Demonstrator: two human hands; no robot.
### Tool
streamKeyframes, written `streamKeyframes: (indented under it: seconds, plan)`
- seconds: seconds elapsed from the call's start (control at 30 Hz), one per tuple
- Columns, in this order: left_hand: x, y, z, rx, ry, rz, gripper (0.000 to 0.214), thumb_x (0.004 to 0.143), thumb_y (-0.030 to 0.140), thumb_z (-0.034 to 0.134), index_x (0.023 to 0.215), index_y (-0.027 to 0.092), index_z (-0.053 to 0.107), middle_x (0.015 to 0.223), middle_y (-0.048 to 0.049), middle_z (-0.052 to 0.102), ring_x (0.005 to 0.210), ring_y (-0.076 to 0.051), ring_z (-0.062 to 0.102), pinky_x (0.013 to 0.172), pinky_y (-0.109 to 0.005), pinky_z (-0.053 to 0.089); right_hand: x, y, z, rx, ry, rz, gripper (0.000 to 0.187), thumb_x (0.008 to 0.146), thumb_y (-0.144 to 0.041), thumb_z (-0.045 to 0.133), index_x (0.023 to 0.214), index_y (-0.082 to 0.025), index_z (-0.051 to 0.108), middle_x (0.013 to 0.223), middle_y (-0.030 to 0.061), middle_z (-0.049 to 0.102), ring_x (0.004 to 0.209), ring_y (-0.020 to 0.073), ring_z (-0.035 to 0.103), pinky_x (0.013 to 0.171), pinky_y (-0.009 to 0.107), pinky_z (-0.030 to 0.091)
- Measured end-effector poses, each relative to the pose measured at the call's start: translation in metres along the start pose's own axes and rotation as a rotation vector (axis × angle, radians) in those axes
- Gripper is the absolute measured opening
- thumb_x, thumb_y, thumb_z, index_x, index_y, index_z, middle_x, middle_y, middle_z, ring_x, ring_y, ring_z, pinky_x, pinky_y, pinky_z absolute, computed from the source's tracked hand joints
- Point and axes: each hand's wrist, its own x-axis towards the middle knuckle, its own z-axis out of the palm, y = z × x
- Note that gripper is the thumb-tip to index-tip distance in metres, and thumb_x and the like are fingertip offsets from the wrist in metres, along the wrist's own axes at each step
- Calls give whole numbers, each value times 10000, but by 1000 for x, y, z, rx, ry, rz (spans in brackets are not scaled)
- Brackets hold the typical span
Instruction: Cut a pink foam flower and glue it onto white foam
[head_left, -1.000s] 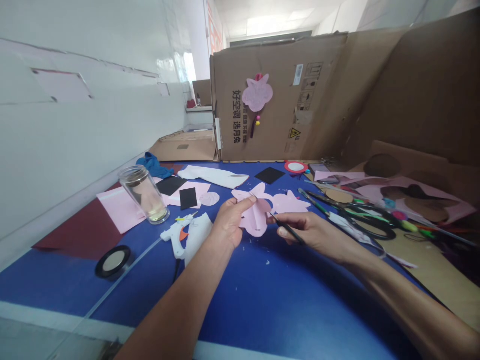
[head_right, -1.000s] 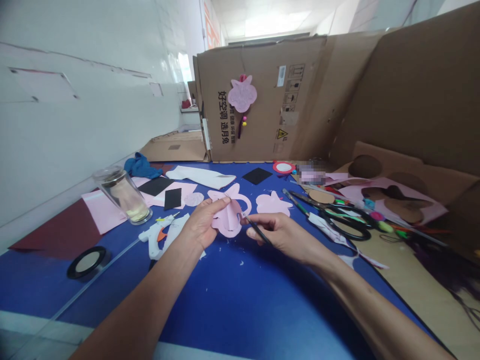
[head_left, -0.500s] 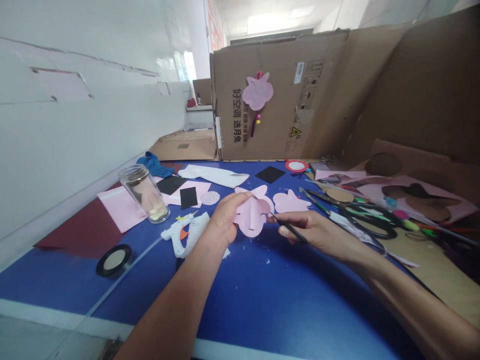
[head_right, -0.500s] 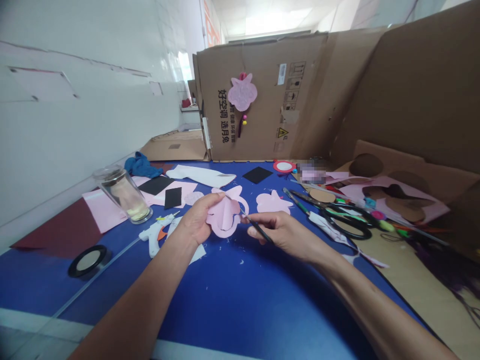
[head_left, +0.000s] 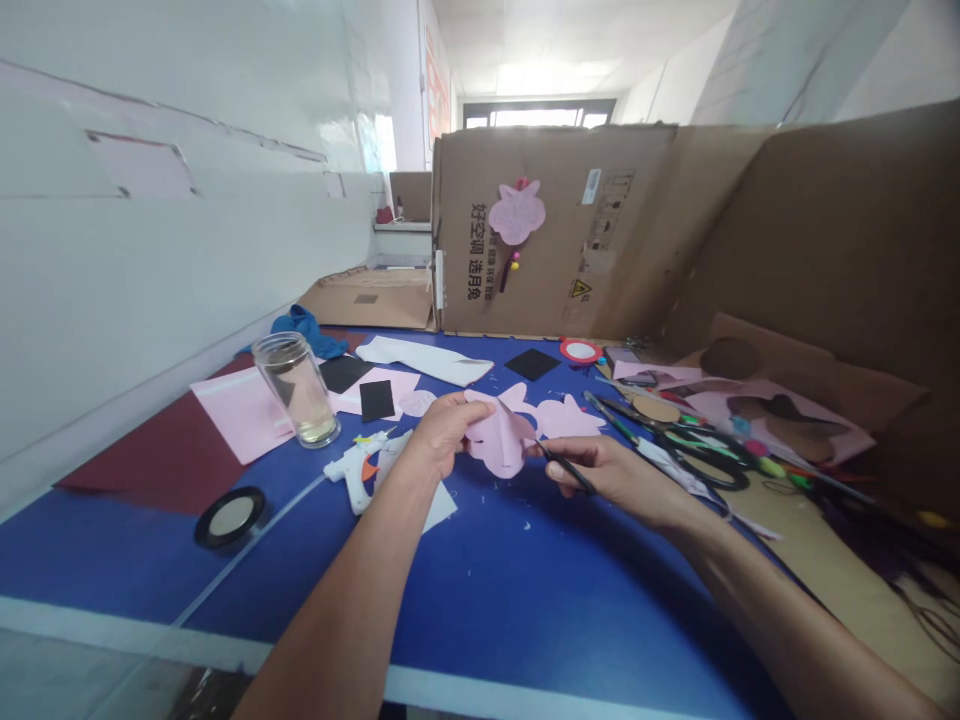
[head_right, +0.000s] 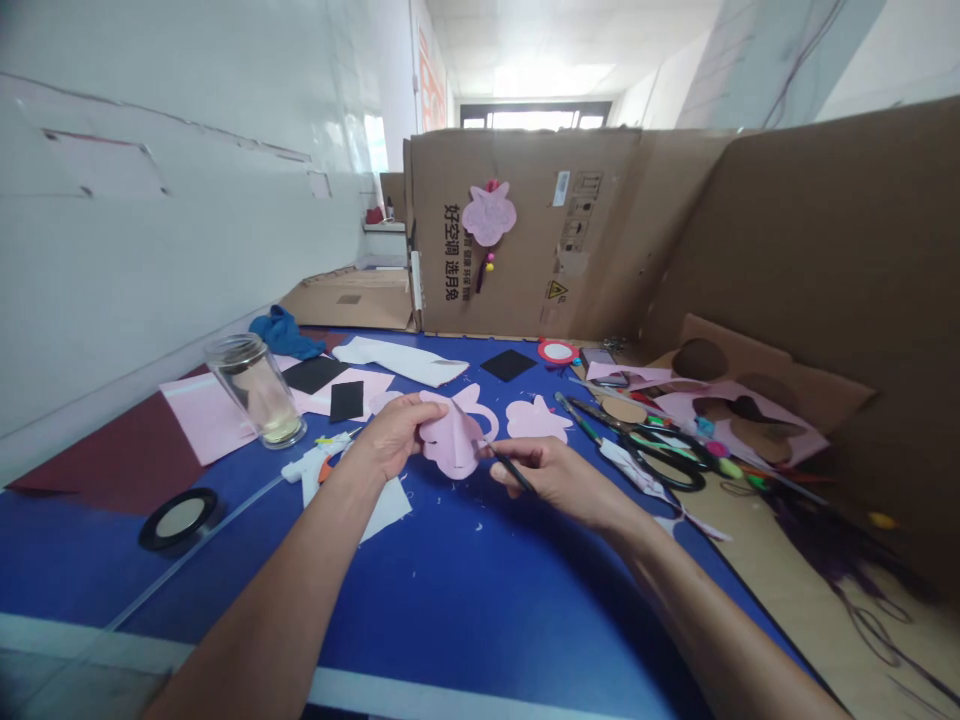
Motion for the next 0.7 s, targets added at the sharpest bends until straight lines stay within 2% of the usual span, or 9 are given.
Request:
streamKeyframes:
  seconds: [0.13, 0.23, 0.4, 0.5, 0.6, 0.7]
  plan:
    - [-1, 2, -2, -25, -88, 14, 201, 641, 307, 807, 750, 172, 706, 680, -39, 672, 573, -158, 578, 542, -284, 406, -3, -10, 5, -27, 7, 10, 519, 895, -651, 755, 1064, -166, 823, 734, -15, 554, 730, 159, 455, 697, 306, 344]
    - [-1, 2, -3, -46, -105, 34, 182, 622, 276, 820, 698, 171, 693, 663, -53, 682, 556, -153, 571, 537, -278, 399, -5, -17, 8, -41, 6, 26, 524, 889, -646, 760, 1077, -162, 828, 721, -15, 550, 726, 160, 446, 699, 313, 343]
    - [-2, 2, -2, -32, -146, 40, 198, 658, 298, 843, 709, 161, 709, 676, -87, 713, 539, -163, 587, 518, -277, 389, -5, -14, 14, 8, 38, 34, 562, 867, -649, 781, 1112, -144, 811, 712, -24, 542, 710, 152, 432, 691, 311, 327]
    - [-2, 1, 0, -58, -139, 48, 203, 669, 298, 849, 728, 156, 716, 693, -92, 724, 565, -181, 628, 546, -291, 443, -5, -7, 18, 58, 74, 44, 588, 860, -651, 792, 1156, -143, 793, 718, -25, 554, 710, 153, 436, 685, 307, 314]
    - [-3, 0, 2, -92, -98, 62, 207, 651, 280, 857, 729, 151, 714, 708, -92, 732, 586, -182, 647, 587, -301, 486, -5, -3, 22, 70, 92, 20, 528, 882, -643, 780, 1080, -153, 789, 727, -26, 551, 723, 154, 434, 700, 309, 310]
    - [-4, -1, 4, -116, -97, 59, 247, 634, 303, 871, 759, 153, 720, 731, -98, 743, 606, -190, 656, 570, -292, 466, -6, -4, 25, 71, 90, -4, 494, 895, -645, 772, 1003, -163, 776, 736, -29, 536, 729, 154, 426, 702, 308, 299]
